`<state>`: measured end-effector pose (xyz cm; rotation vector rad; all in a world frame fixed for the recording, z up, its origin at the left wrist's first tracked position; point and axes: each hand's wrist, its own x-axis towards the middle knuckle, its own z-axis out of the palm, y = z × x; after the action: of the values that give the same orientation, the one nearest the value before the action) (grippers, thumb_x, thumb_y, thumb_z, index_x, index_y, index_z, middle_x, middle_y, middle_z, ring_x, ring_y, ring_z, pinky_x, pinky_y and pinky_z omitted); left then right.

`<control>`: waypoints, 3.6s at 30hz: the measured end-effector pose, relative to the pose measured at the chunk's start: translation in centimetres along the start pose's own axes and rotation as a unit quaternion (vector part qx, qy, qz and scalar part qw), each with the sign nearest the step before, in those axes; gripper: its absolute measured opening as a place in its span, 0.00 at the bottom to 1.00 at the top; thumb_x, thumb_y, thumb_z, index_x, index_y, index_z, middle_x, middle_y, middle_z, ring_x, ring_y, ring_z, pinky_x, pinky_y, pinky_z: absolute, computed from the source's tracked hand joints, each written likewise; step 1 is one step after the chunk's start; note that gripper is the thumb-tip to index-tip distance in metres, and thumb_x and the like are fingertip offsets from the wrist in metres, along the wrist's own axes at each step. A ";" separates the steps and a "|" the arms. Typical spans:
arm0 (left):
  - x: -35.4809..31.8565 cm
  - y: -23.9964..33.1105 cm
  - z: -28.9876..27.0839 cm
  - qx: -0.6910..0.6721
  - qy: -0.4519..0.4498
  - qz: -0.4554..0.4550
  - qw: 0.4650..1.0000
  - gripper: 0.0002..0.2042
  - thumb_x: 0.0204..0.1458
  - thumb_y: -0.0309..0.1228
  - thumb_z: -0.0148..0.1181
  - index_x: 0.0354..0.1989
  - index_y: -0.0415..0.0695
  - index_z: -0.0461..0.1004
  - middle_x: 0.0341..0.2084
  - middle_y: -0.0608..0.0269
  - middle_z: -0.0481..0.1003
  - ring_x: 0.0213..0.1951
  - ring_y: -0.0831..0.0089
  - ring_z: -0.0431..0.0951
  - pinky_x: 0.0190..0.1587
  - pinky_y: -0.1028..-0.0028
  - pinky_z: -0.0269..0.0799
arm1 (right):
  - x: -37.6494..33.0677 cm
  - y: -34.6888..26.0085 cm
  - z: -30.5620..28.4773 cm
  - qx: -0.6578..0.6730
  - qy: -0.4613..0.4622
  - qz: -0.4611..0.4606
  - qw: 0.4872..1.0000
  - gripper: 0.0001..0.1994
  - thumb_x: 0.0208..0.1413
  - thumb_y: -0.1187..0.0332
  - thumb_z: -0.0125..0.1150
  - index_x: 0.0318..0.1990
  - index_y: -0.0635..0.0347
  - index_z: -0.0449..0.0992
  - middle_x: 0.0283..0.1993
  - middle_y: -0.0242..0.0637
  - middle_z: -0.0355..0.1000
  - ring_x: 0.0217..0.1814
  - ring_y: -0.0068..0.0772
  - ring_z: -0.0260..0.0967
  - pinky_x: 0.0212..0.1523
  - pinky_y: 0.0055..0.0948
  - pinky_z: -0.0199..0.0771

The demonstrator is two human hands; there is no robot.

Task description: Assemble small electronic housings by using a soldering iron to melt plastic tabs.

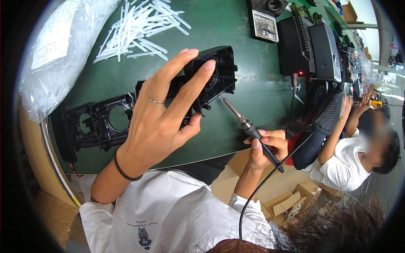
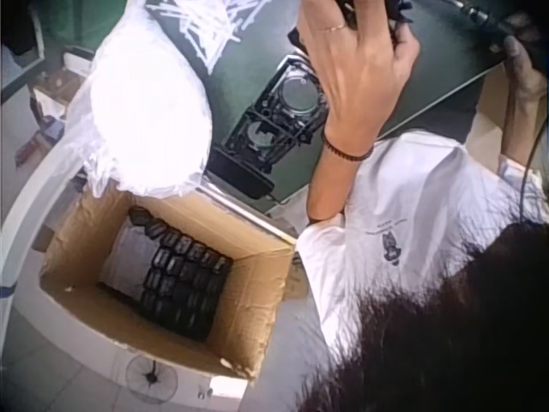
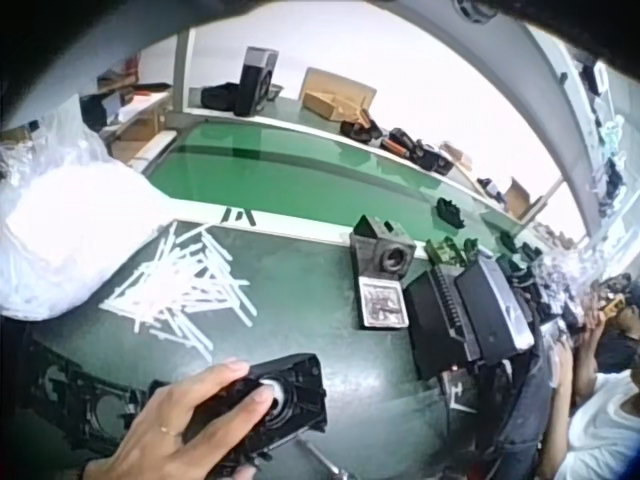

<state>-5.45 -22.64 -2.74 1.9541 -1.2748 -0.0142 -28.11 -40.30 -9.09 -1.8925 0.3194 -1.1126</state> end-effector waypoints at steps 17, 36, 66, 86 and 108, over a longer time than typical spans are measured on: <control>0.0 -0.1 0.2 0.004 0.004 0.011 1.000 0.45 0.34 0.19 0.72 0.71 0.45 0.72 0.70 0.47 0.65 0.68 0.48 0.69 0.68 0.57 0.69 | 0.2 0.2 0.0 -0.010 -0.021 -0.031 0.999 0.18 0.54 0.73 0.77 0.40 0.65 0.68 0.39 0.48 0.70 0.23 0.33 0.75 0.22 0.27 0.86; 0.1 0.0 0.1 0.011 0.004 0.001 1.000 0.45 0.35 0.20 0.73 0.72 0.46 0.71 0.70 0.47 0.64 0.67 0.49 0.69 0.65 0.57 0.71 | 0.6 0.0 -0.4 0.054 -0.081 -0.038 0.995 0.17 0.54 0.70 0.79 0.37 0.64 0.71 0.40 0.49 0.73 0.28 0.35 0.79 0.26 0.30 0.89; 0.4 0.5 -0.2 0.005 0.026 -0.016 1.000 0.46 0.36 0.21 0.75 0.73 0.47 0.68 0.69 0.52 0.64 0.63 0.53 0.71 0.59 0.58 0.72 | -0.3 0.3 0.6 0.128 0.065 -0.024 0.989 0.15 0.56 0.73 0.75 0.41 0.61 0.70 0.44 0.45 0.67 0.28 0.33 0.75 0.28 0.27 0.87; 3.3 -5.3 -8.2 0.135 -0.072 -0.050 0.987 0.12 0.57 0.27 0.69 0.49 0.41 0.81 0.47 0.54 0.78 0.52 0.52 0.76 0.58 0.61 0.71 | 1.1 -1.1 2.2 0.100 0.134 0.023 0.986 0.10 0.59 0.81 0.67 0.45 0.65 0.73 0.53 0.51 0.71 0.41 0.39 0.80 0.45 0.36 0.88; -7.2 1.2 -3.9 -0.118 0.019 -0.019 0.993 0.07 0.55 0.20 0.70 0.41 0.38 0.83 0.38 0.56 0.83 0.39 0.62 0.85 0.40 0.69 0.82 | 8.7 -4.5 9.1 -0.116 -0.318 -0.096 0.936 0.27 0.47 0.68 0.80 0.58 0.52 0.83 0.62 0.42 0.75 0.59 0.50 0.74 0.58 0.44 0.76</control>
<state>-8.38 -14.89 -2.05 1.7669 -1.1552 -0.1417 -16.81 -37.75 -2.42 -2.4147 -0.1094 -0.5380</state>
